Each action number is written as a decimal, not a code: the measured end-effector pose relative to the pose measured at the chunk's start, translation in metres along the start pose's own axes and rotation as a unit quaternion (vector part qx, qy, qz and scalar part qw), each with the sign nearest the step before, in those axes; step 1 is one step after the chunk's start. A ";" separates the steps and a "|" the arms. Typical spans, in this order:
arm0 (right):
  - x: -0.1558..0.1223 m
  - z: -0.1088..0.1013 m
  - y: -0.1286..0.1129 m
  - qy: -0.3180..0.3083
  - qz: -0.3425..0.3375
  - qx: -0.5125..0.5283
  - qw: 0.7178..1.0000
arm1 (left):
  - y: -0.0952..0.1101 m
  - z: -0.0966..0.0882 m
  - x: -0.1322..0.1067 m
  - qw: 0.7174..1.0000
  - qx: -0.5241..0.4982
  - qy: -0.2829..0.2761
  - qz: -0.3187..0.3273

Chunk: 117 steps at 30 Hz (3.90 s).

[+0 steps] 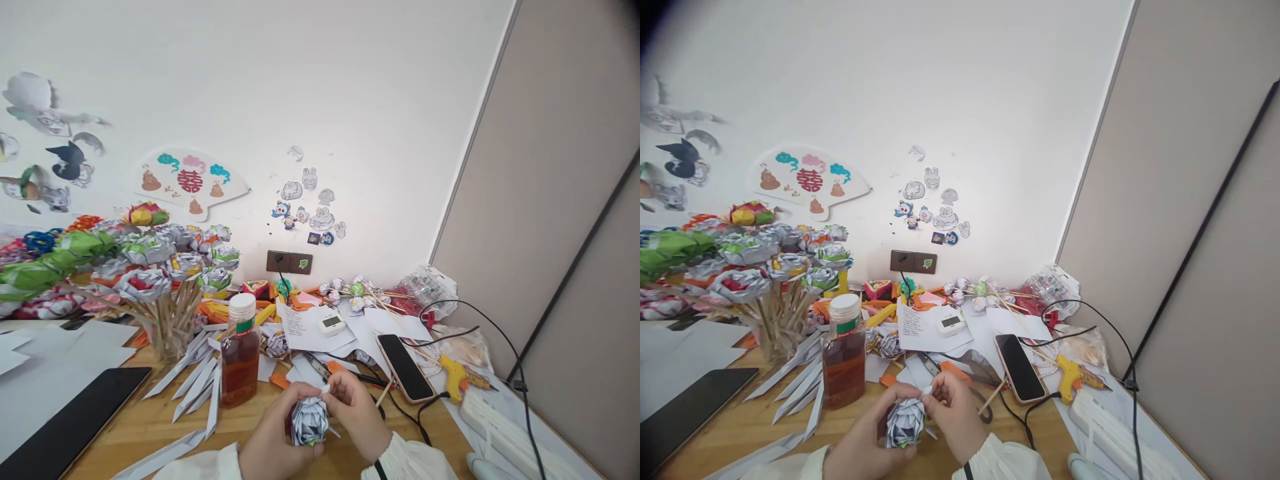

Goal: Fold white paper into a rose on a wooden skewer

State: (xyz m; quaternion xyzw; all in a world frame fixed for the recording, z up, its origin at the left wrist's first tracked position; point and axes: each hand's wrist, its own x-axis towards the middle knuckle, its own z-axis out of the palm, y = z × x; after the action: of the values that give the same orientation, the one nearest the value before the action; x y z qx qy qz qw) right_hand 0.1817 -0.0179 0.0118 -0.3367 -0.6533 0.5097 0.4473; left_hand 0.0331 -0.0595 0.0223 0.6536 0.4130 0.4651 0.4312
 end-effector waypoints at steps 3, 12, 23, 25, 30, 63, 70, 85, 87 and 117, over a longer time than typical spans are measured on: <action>0.000 0.001 0.000 0.006 -0.012 -0.009 1.000 | 0.001 0.001 -0.001 0.999 -0.033 0.003 -0.007; -0.003 0.000 0.003 0.047 -0.047 -0.063 0.996 | 0.012 0.001 -0.003 0.998 -0.049 0.041 -0.012; -0.010 0.005 -0.005 0.062 -0.085 -0.211 0.972 | 0.012 -0.002 -0.002 0.993 0.085 0.044 0.069; -0.010 0.004 -0.003 0.055 -0.083 -0.217 0.971 | 0.012 -0.003 -0.002 0.990 0.108 0.035 0.087; -0.011 0.000 -0.009 0.030 -0.196 -0.333 0.922 | 0.005 -0.003 -0.003 0.988 0.132 0.045 0.068; -0.017 0.000 -0.017 0.003 -0.282 -0.358 0.890 | -0.002 -0.008 0.001 0.991 0.085 0.092 0.046; -0.013 -0.002 -0.009 0.013 -0.159 -0.238 0.958 | -0.006 -0.010 0.003 0.996 -0.040 0.074 0.012; -0.007 0.009 0.004 0.040 -0.008 0.030 0.999 | -0.018 -0.002 -0.006 0.994 0.091 0.039 0.039; -0.009 0.008 0.001 0.025 -0.025 0.003 0.999 | -0.013 -0.003 -0.006 0.991 0.108 0.047 0.055; -0.006 0.012 0.006 0.033 -0.008 0.006 0.999 | -0.003 0.002 -0.004 0.960 0.201 0.092 0.170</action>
State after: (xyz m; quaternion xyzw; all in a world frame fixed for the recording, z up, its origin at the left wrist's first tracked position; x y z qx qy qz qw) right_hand 0.1724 -0.0264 0.0030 -0.3457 -0.6376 0.4983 0.4750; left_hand 0.0339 -0.0632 0.0183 0.7418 0.4186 0.4970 0.1659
